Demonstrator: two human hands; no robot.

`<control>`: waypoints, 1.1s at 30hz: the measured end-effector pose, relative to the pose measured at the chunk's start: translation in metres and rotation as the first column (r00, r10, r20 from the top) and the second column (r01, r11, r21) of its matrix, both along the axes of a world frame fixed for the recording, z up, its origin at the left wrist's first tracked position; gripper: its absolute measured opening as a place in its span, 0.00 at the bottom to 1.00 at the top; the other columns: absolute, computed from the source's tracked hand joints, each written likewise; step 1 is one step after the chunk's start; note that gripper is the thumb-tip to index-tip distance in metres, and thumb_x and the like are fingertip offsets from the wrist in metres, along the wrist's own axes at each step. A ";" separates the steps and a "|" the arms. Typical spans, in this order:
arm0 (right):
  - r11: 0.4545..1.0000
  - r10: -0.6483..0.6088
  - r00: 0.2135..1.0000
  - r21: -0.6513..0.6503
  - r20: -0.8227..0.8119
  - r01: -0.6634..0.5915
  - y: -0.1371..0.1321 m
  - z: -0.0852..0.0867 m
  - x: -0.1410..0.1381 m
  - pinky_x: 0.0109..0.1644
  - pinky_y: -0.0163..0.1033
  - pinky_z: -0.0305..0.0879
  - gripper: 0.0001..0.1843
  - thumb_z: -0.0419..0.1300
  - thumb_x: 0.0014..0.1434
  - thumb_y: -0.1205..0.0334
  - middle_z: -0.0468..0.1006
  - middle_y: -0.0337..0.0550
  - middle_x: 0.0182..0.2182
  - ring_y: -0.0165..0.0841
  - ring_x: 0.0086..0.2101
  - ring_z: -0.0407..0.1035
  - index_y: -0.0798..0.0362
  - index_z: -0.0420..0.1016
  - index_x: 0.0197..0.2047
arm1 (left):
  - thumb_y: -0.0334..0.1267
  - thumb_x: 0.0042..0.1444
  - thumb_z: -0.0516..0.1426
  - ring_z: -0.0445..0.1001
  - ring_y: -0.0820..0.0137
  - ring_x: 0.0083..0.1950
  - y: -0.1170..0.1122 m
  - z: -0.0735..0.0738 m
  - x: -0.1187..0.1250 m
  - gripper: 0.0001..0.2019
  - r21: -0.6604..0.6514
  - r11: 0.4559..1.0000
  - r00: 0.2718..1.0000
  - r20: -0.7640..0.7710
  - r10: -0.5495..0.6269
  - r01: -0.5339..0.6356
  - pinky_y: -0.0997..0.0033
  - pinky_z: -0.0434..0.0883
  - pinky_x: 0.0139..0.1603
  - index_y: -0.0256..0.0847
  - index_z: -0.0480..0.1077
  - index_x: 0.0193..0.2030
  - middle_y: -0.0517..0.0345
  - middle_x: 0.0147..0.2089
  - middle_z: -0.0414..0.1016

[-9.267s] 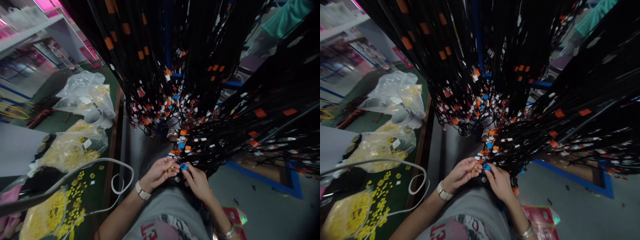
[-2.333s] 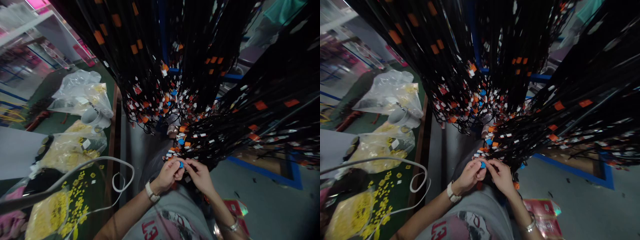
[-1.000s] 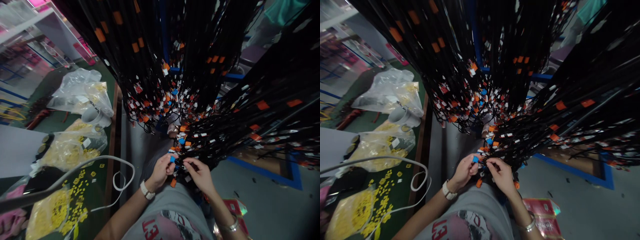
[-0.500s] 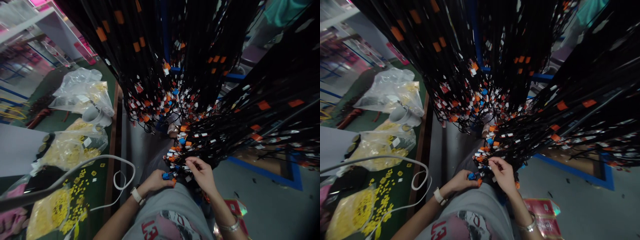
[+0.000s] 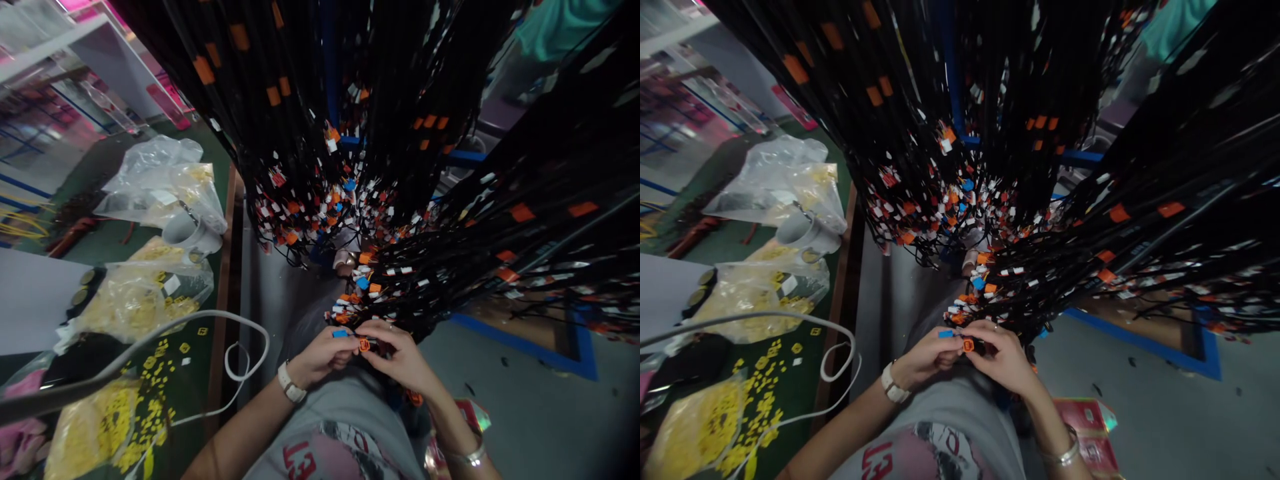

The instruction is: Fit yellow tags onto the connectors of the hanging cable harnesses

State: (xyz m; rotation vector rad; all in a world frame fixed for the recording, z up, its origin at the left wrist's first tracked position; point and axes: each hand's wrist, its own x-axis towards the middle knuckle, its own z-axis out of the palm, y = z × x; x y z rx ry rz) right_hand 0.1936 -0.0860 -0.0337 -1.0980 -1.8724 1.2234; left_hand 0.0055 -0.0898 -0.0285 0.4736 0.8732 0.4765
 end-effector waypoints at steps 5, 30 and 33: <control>0.995 -0.071 0.997 -0.065 -0.009 0.070 0.000 -0.005 -0.002 0.47 0.41 0.69 0.11 0.61 0.55 0.58 0.80 0.44 0.40 0.36 0.41 0.73 0.47 0.77 0.42 | 0.45 0.48 0.62 0.41 0.83 0.18 0.004 0.005 0.004 0.15 0.010 1.000 1.000 0.029 -0.011 0.011 0.77 0.39 0.19 0.35 0.64 0.29 0.73 0.17 0.46; 0.944 -0.329 0.875 0.147 0.354 0.296 -0.001 -0.016 -0.024 0.29 0.34 0.64 0.11 0.59 0.56 0.52 0.78 0.37 0.23 0.32 0.24 0.73 0.47 0.76 0.38 | 0.39 0.51 0.62 0.72 0.78 0.21 0.012 0.002 -0.004 0.13 -0.076 0.926 0.926 0.048 0.374 -0.370 0.84 0.70 0.21 0.28 0.72 0.36 0.53 0.27 0.76; 0.949 -0.314 0.864 0.169 0.394 0.267 -0.001 -0.016 -0.025 0.30 0.34 0.63 0.11 0.60 0.54 0.51 0.79 0.38 0.25 0.33 0.26 0.74 0.47 0.76 0.37 | 0.44 0.47 0.64 0.65 0.81 0.15 0.010 -0.001 -0.004 0.17 -0.031 0.939 0.939 0.016 0.342 -0.342 0.84 0.64 0.15 0.29 0.72 0.32 0.60 0.20 0.70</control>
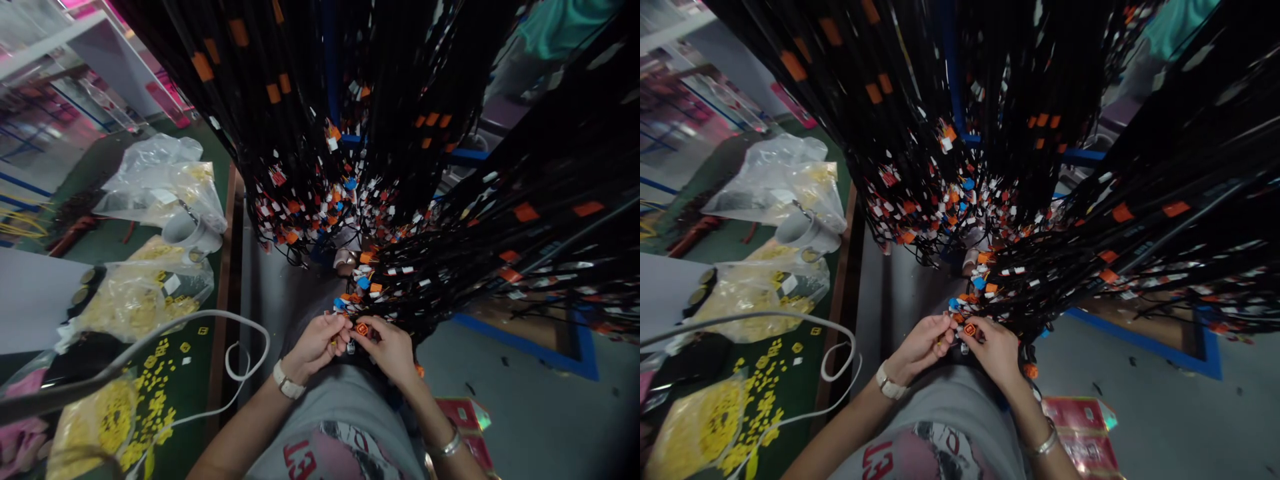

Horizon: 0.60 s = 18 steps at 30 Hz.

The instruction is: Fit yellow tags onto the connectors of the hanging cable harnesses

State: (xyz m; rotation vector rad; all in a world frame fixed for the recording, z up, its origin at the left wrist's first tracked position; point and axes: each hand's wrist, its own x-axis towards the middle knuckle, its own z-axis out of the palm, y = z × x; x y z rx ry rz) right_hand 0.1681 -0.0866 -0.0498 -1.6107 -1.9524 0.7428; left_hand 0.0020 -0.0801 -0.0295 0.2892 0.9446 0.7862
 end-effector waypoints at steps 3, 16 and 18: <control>1.000 0.003 1.000 -0.004 -0.002 -0.003 0.000 0.000 0.000 0.32 0.34 0.64 0.10 0.60 0.55 0.52 0.80 0.39 0.30 0.34 0.30 0.75 0.47 0.75 0.37 | 0.45 0.48 0.63 0.68 0.80 0.17 -0.001 0.000 -0.002 0.17 0.012 1.000 0.999 -0.045 -0.001 0.001 0.84 0.66 0.18 0.28 0.72 0.33 0.58 0.22 0.71; 0.998 0.056 0.998 -0.030 -0.016 -0.057 0.002 0.000 0.008 0.30 0.33 0.64 0.10 0.56 0.58 0.55 0.81 0.37 0.29 0.32 0.26 0.75 0.49 0.73 0.40 | 0.34 0.51 0.62 0.77 0.72 0.34 0.001 0.006 -0.003 0.14 0.005 0.998 0.998 0.009 -0.058 0.057 0.79 0.74 0.33 0.30 0.70 0.42 0.45 0.38 0.78; 0.998 0.057 0.998 -0.003 -0.021 -0.058 0.002 -0.002 0.007 0.32 0.33 0.65 0.10 0.56 0.58 0.55 0.82 0.37 0.31 0.32 0.29 0.76 0.48 0.74 0.41 | 0.35 0.50 0.63 0.77 0.73 0.34 0.000 0.004 -0.002 0.14 0.019 0.997 0.997 0.004 -0.074 0.074 0.79 0.74 0.33 0.30 0.70 0.40 0.45 0.38 0.78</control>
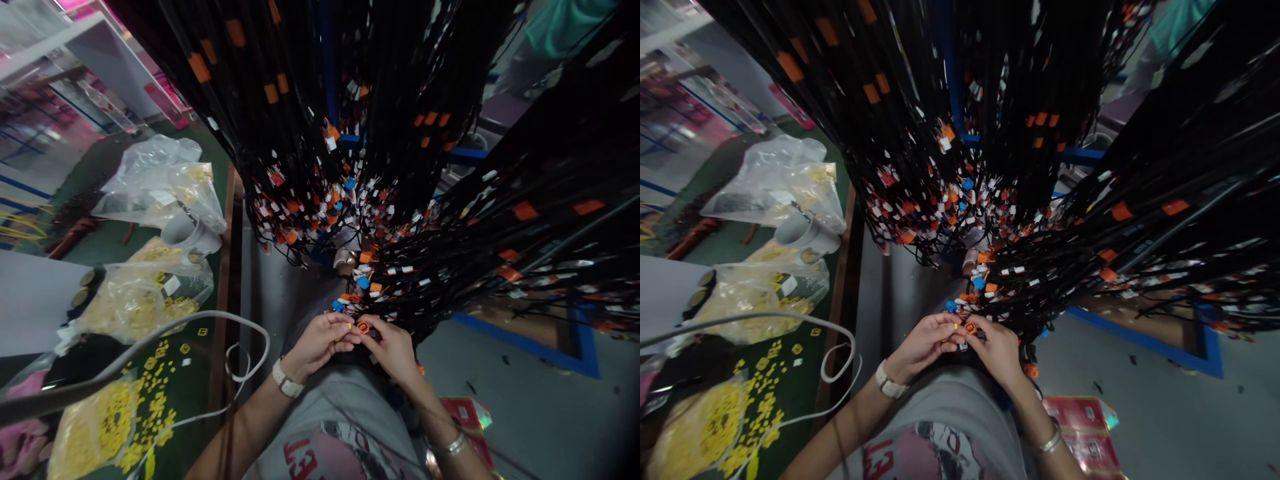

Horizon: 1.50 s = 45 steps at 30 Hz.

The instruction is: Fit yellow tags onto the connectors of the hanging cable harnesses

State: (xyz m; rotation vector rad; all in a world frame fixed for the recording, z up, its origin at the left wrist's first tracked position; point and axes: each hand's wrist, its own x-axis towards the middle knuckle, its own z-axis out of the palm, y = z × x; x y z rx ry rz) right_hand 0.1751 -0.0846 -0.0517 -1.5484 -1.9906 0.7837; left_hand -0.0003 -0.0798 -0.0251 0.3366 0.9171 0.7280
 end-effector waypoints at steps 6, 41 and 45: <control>0.999 -0.001 1.000 0.045 -0.013 0.001 0.000 0.000 -0.002 0.35 0.34 0.67 0.11 0.58 0.57 0.52 0.83 0.37 0.34 0.34 0.32 0.77 0.47 0.76 0.39 | 0.34 0.44 0.66 0.68 0.81 0.23 0.001 -0.001 0.001 0.13 0.044 0.998 0.998 0.015 0.053 -0.054 0.83 0.68 0.25 0.31 0.70 0.35 0.60 0.26 0.71; 0.994 0.065 0.996 0.088 0.057 -0.070 -0.002 -0.005 -0.001 0.38 0.34 0.67 0.06 0.60 0.57 0.58 0.82 0.39 0.33 0.34 0.32 0.76 0.47 0.77 0.36 | 0.35 0.50 0.58 0.62 0.75 0.28 -0.003 -0.005 0.010 0.06 0.509 0.744 0.583 -0.787 0.200 0.433 0.76 0.59 0.30 0.38 0.76 0.29 0.60 0.25 0.67; 0.995 0.059 0.997 0.073 0.053 -0.062 -0.002 -0.004 -0.001 0.37 0.34 0.67 0.05 0.60 0.56 0.58 0.82 0.39 0.32 0.34 0.32 0.76 0.47 0.77 0.36 | 0.36 0.50 0.58 0.62 0.74 0.28 -0.001 -0.003 0.008 0.05 0.492 0.738 0.581 -0.797 0.167 0.462 0.76 0.59 0.30 0.39 0.76 0.30 0.60 0.25 0.67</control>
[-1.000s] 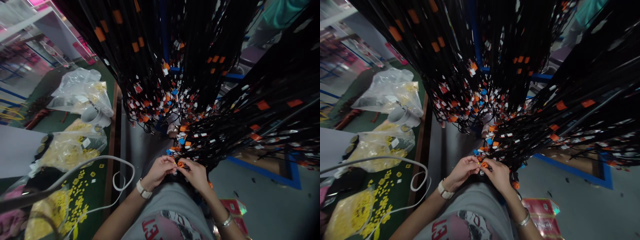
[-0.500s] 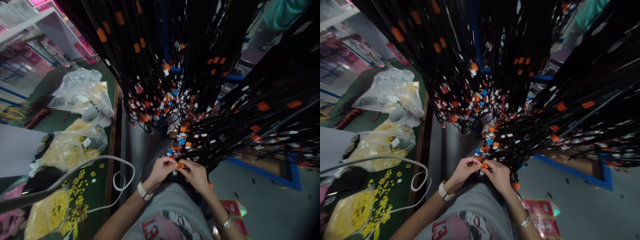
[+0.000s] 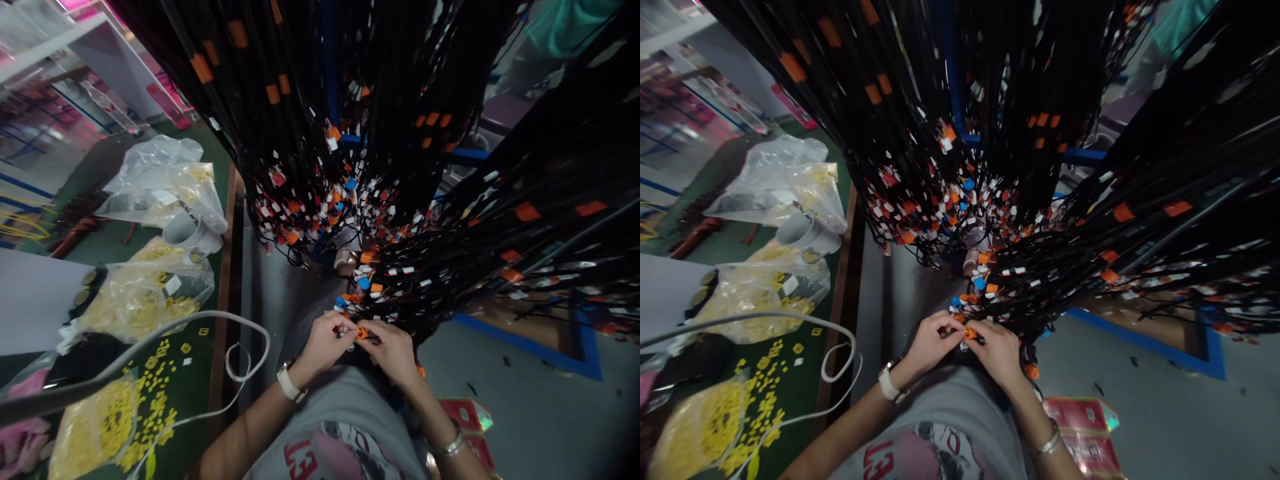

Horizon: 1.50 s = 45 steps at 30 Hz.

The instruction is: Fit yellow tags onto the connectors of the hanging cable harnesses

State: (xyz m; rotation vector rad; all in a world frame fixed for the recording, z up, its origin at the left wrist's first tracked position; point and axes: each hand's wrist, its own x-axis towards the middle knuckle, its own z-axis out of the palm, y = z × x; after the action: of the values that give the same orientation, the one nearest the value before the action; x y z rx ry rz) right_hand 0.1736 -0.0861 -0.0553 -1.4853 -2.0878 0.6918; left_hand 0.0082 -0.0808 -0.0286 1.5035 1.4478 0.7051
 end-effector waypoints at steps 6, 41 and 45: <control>1.000 -0.012 1.000 -0.014 -0.015 0.011 0.000 0.004 -0.001 0.38 0.35 0.67 0.05 0.60 0.56 0.58 0.82 0.40 0.32 0.34 0.32 0.76 0.46 0.77 0.35 | 0.36 0.50 0.59 0.62 0.74 0.28 0.004 0.004 -0.001 0.06 -0.045 0.999 0.999 0.024 -0.026 0.027 0.75 0.58 0.31 0.38 0.77 0.29 0.59 0.25 0.66; 0.997 -0.063 0.965 -0.067 -0.253 0.047 -0.003 0.002 0.001 0.38 0.35 0.68 0.03 0.61 0.54 0.62 0.79 0.40 0.32 0.33 0.34 0.74 0.48 0.77 0.34 | 0.43 0.40 0.64 0.47 0.83 0.18 0.007 -0.005 0.003 0.14 -0.675 0.712 0.844 0.485 0.228 0.195 0.75 0.41 0.20 0.34 0.73 0.31 0.69 0.19 0.56; 0.998 -0.051 0.965 -0.048 -0.257 0.040 -0.003 0.001 0.001 0.38 0.35 0.69 0.04 0.61 0.55 0.61 0.79 0.40 0.31 0.33 0.33 0.74 0.48 0.77 0.34 | 0.41 0.37 0.64 0.48 0.83 0.18 0.003 -0.008 0.008 0.13 -0.666 0.735 0.839 0.467 0.280 0.125 0.75 0.42 0.20 0.34 0.71 0.27 0.67 0.19 0.58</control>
State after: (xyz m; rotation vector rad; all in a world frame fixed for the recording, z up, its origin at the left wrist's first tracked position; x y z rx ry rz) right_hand 0.1751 -0.0887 -0.0546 -1.3789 -1.8468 0.8676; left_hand 0.0160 -0.0775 -0.0367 0.5879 1.1334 0.5031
